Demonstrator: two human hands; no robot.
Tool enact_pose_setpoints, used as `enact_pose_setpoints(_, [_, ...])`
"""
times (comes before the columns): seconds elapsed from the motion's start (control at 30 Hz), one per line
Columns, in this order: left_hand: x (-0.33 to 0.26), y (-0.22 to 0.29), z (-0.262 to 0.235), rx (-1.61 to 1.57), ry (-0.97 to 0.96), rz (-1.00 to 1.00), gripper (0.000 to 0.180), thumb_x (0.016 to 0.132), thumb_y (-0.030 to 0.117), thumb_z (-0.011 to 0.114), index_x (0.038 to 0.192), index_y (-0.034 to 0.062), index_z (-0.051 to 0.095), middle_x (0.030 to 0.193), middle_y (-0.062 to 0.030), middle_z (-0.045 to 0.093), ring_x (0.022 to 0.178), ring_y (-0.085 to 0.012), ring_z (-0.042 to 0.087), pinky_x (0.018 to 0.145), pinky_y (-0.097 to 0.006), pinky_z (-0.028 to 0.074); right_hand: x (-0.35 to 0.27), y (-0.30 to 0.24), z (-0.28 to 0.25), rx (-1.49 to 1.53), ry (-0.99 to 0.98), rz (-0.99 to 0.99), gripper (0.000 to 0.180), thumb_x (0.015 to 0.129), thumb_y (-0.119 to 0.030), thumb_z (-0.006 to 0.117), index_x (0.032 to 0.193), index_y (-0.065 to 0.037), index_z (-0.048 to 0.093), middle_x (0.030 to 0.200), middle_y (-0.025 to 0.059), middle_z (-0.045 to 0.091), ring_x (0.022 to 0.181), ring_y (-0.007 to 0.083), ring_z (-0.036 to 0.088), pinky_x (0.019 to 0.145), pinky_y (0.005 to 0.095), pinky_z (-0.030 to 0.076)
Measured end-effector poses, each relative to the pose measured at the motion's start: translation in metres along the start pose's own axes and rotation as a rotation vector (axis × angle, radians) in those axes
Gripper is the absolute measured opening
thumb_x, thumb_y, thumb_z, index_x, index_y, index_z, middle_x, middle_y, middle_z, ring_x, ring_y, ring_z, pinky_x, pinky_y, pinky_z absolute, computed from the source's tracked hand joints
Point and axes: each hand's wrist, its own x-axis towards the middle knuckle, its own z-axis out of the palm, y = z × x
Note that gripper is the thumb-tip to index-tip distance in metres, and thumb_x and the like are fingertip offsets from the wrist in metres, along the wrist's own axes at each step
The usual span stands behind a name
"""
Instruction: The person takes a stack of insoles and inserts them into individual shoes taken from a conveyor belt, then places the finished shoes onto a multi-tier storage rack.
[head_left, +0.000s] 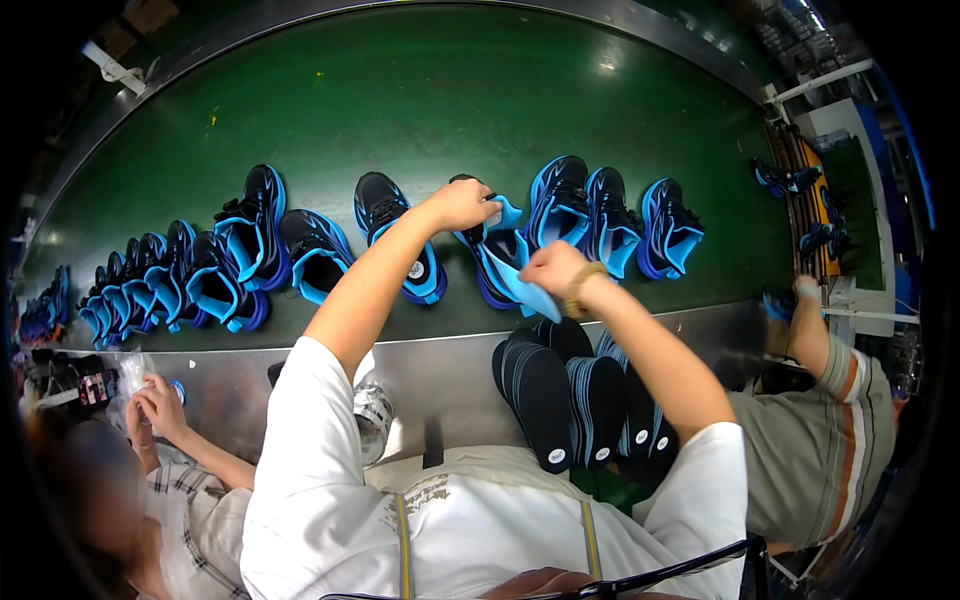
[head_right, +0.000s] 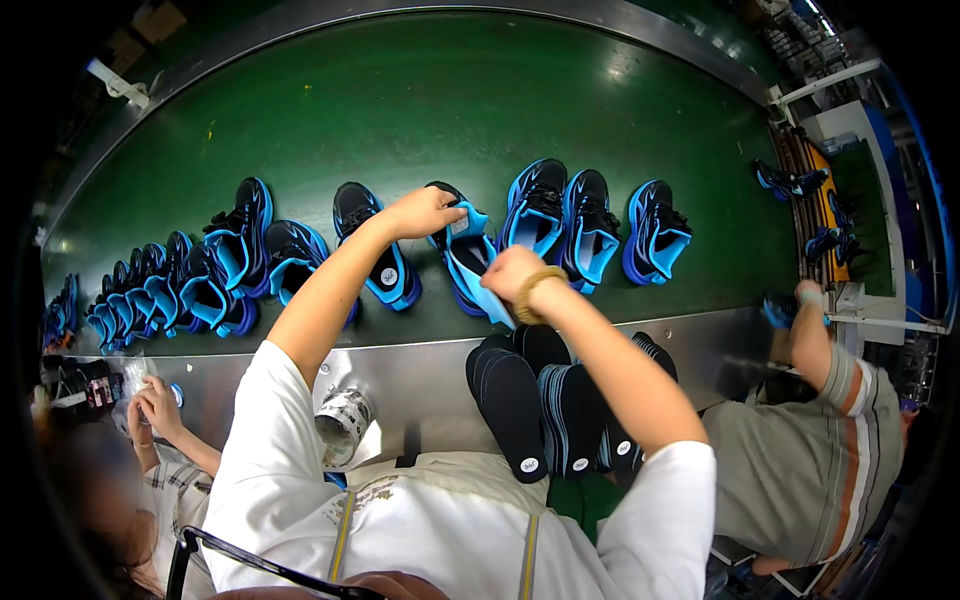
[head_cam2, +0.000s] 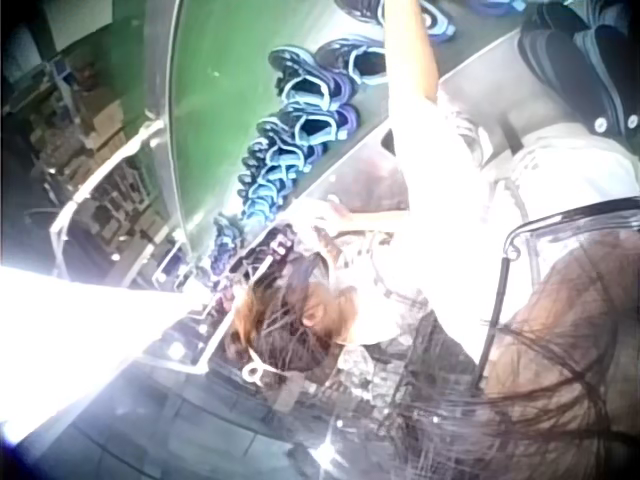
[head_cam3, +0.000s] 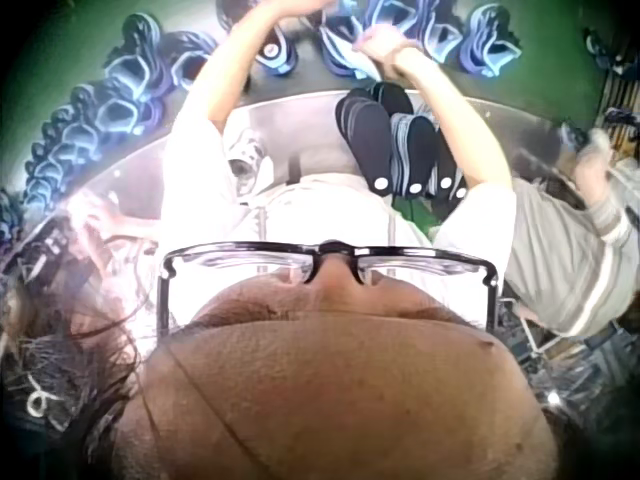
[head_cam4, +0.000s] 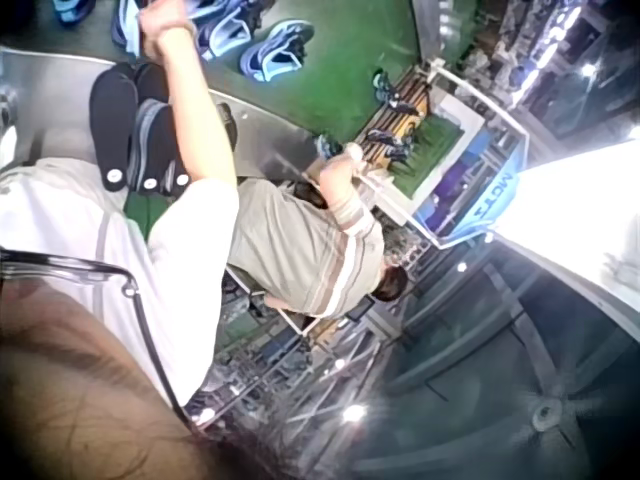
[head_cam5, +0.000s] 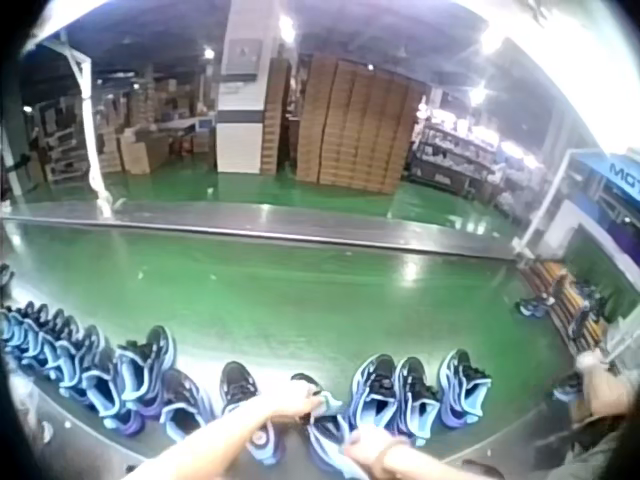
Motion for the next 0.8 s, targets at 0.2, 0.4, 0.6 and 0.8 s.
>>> enact_pose_setpoints(0.2, [0.002, -0.02, 0.015, -0.241, 0.005, -0.023, 0.038, 0.077, 0.033, 0.051, 0.09, -0.0016, 0.056, 0.072, -0.0117, 0.058, 0.068, -0.0189, 0.054, 0.062, -0.03, 0.041, 0.045, 0.018, 0.072, -0.517, 0.306, -0.142, 0.02, 0.068, -0.016, 0.054, 0.078, 0.0, 0.061, 0.093, 0.0209, 0.048, 0.086, 0.0342, 0.05, 0.075, 0.0394, 0.043])
enact_pose_setpoints(0.4, [-0.024, -0.009, 0.04, -0.343, 0.325, -0.128, 0.053, 0.076, 0.044, 0.049, 0.087, -0.0074, 0.053, 0.071, -0.0165, 0.056, 0.068, -0.023, 0.054, 0.062, -0.032, 0.042, 0.01, -0.02, 0.047, -0.643, 0.169, 0.072, 0.03, 0.065, -0.026, 0.058, 0.082, -0.001, 0.06, 0.095, 0.0187, 0.051, 0.089, 0.0299, 0.05, 0.076, 0.0355, 0.043])
enact_pose_setpoints(0.6, [-0.022, -0.009, 0.038, -0.401, 0.316, -0.154, 0.055, 0.077, 0.047, 0.046, 0.071, -0.0075, 0.055, 0.063, -0.0223, 0.055, 0.066, -0.0314, 0.057, 0.061, -0.036, 0.043, 0.032, 0.0, 0.04, -0.636, -0.091, 0.096, 0.022, 0.069, -0.017, 0.053, 0.081, -0.001, 0.062, 0.093, 0.0175, 0.056, 0.089, 0.0286, 0.054, 0.073, 0.0349, 0.045])
enact_pose_setpoints(0.8, [-0.019, -0.012, 0.038, -0.405, 0.265, -0.109, 0.053, 0.081, 0.044, 0.043, 0.069, -0.0071, 0.052, 0.057, -0.015, 0.05, 0.057, -0.018, 0.049, 0.054, -0.031, 0.04, 0.047, 0.018, 0.068, -0.697, 0.18, -0.17, 0.017, 0.072, -0.011, 0.047, 0.075, -0.002, 0.061, 0.091, 0.0166, 0.052, 0.084, 0.0284, 0.053, 0.067, 0.0344, 0.047])
